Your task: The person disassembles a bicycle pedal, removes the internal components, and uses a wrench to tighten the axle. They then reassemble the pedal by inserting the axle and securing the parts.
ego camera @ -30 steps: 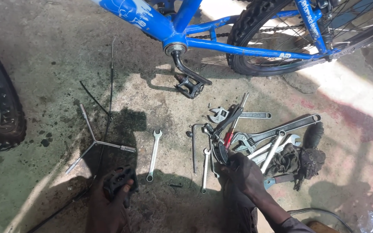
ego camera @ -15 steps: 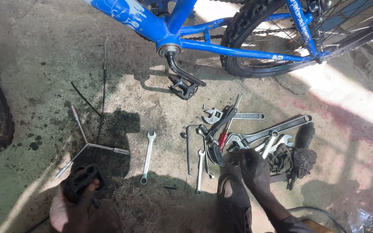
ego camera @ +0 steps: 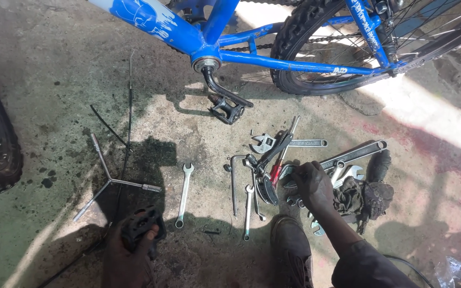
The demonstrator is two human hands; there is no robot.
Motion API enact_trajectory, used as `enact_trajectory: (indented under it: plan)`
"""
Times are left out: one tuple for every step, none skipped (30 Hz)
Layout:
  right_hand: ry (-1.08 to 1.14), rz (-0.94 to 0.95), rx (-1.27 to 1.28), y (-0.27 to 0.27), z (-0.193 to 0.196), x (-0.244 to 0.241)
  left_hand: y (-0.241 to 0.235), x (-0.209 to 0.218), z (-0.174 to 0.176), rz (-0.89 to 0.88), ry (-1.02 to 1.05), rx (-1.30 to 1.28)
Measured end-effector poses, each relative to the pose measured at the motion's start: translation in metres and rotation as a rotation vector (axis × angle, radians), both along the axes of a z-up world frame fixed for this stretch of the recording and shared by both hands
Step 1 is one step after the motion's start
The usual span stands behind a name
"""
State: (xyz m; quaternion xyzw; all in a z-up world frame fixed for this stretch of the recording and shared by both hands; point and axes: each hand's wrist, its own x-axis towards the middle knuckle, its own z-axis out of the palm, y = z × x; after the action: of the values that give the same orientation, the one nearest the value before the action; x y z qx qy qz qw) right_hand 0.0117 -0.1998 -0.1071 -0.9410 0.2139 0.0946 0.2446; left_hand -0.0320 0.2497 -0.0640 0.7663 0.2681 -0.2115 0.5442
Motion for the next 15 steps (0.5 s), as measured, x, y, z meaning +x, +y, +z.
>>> enact_trajectory:
  plan:
    - [-0.074, -0.001, 0.039, -0.001, 0.002, -0.002, -0.002, -0.002, -0.006, 0.026, -0.030, -0.043]
    - [-0.148, -0.002, 0.077, -0.002, 0.003, -0.003, -0.003, -0.005, -0.011, 0.052, -0.061, -0.086]
    - [-0.148, -0.005, 0.072, -0.002, 0.012, -0.007, -0.001, -0.009, -0.020, 0.049, -0.060, -0.091]
    - [-0.157, -0.059, 0.138, -0.003, 0.021, -0.011, 0.002, -0.014, -0.029, 0.057, -0.088, -0.153]
    - [-0.167, -0.114, 0.204, -0.003, 0.029, -0.015, 0.004, -0.018, -0.038, 0.063, -0.115, -0.215]
    - [-0.167, -0.119, 0.198, -0.015, 0.030, -0.024, 0.003, -0.017, -0.036, 0.058, -0.114, -0.221]
    - [-0.145, -0.235, 0.192, -0.027, 0.030, -0.031, 0.002, -0.017, -0.033, 0.052, -0.091, -0.176]
    - [-0.123, -0.352, 0.185, -0.039, 0.031, -0.039, 0.002, -0.017, -0.031, 0.045, -0.068, -0.132]
    - [-0.122, -0.354, 0.182, -0.056, 0.031, -0.048, 0.004, -0.017, -0.034, 0.044, -0.066, -0.135]
    - [-0.204, -0.314, 0.127, -0.072, 0.032, -0.056, 0.006, -0.017, -0.036, 0.029, -0.065, -0.141]
    - [-0.286, -0.274, 0.074, -0.088, 0.033, -0.064, 0.008, -0.017, -0.039, 0.013, -0.065, -0.147]
    - [-0.285, -0.275, 0.071, -0.096, 0.028, -0.074, 0.005, -0.018, -0.036, 0.012, -0.064, -0.149]
    - [-0.185, -0.342, 0.028, -0.106, 0.023, -0.082, 0.002, -0.017, -0.034, 0.043, -0.070, -0.137]
    - [-0.085, -0.408, -0.015, -0.115, 0.019, -0.090, -0.002, -0.016, -0.032, 0.074, -0.076, -0.126]
    - [-0.086, -0.405, -0.015, -0.116, 0.012, -0.090, -0.007, -0.015, -0.028, 0.076, -0.076, -0.126]
